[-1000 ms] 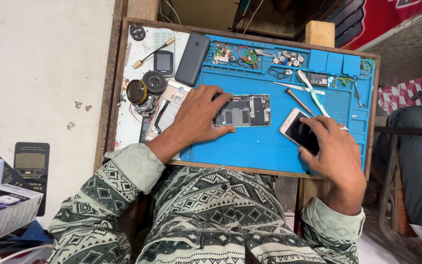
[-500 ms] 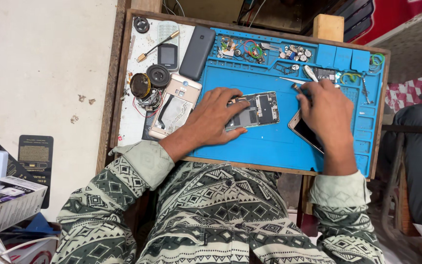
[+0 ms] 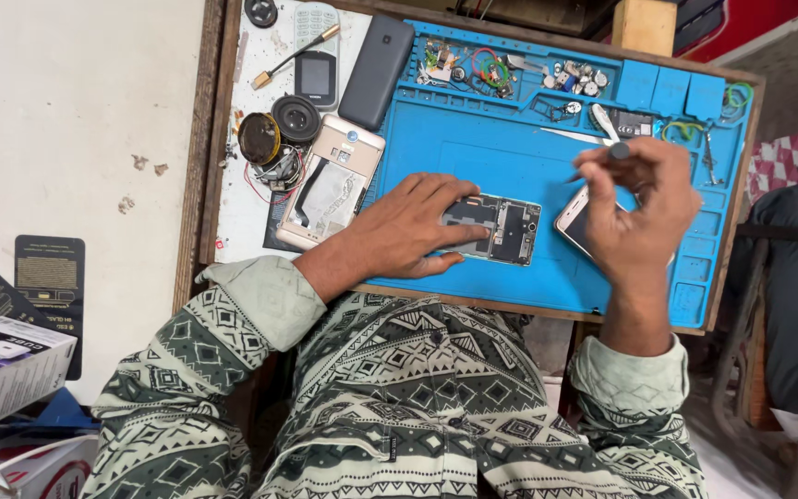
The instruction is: The person repairs a smartphone at a workbench. They handle two phones, open one, remove its battery and internal components, work on the exposed circuit board with tweezers, and manipulate small parts and connectors by hand throughout the episode.
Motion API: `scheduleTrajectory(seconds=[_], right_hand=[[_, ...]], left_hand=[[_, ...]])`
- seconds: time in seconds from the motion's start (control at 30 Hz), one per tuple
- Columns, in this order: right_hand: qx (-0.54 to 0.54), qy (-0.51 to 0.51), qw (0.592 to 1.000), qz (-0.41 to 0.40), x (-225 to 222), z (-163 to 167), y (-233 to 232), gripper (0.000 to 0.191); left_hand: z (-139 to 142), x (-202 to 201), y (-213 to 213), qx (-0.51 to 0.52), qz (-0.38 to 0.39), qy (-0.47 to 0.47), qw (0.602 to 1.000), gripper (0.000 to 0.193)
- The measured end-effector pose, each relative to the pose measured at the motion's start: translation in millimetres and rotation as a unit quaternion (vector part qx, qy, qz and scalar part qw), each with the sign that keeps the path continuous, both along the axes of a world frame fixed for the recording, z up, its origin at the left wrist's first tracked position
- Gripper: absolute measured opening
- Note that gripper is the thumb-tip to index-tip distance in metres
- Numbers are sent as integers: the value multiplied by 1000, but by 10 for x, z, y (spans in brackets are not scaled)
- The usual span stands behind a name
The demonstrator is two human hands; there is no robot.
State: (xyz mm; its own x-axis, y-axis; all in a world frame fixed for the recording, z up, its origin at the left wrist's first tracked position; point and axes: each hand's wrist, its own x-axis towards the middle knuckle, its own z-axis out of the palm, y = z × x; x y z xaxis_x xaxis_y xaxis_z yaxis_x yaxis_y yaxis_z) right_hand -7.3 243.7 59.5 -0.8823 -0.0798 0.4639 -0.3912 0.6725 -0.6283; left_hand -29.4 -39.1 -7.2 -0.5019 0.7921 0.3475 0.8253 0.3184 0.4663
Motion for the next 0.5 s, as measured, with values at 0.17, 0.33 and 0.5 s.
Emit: scheduleTrajectory(seconds=[0.17, 0.33, 0.5], right_hand=[[-218, -40, 974, 53, 105, -423, -257, 66], [-159, 22, 985, 64, 45, -633, -229, 50], [-161, 9, 984, 79, -47, -712, -212, 46]], left_hand=[[26, 14, -6, 0, 10, 15, 1000, 44], [48, 13, 17, -6, 38, 11, 999, 46], [39, -3, 16, -3, 39, 9, 999, 45]])
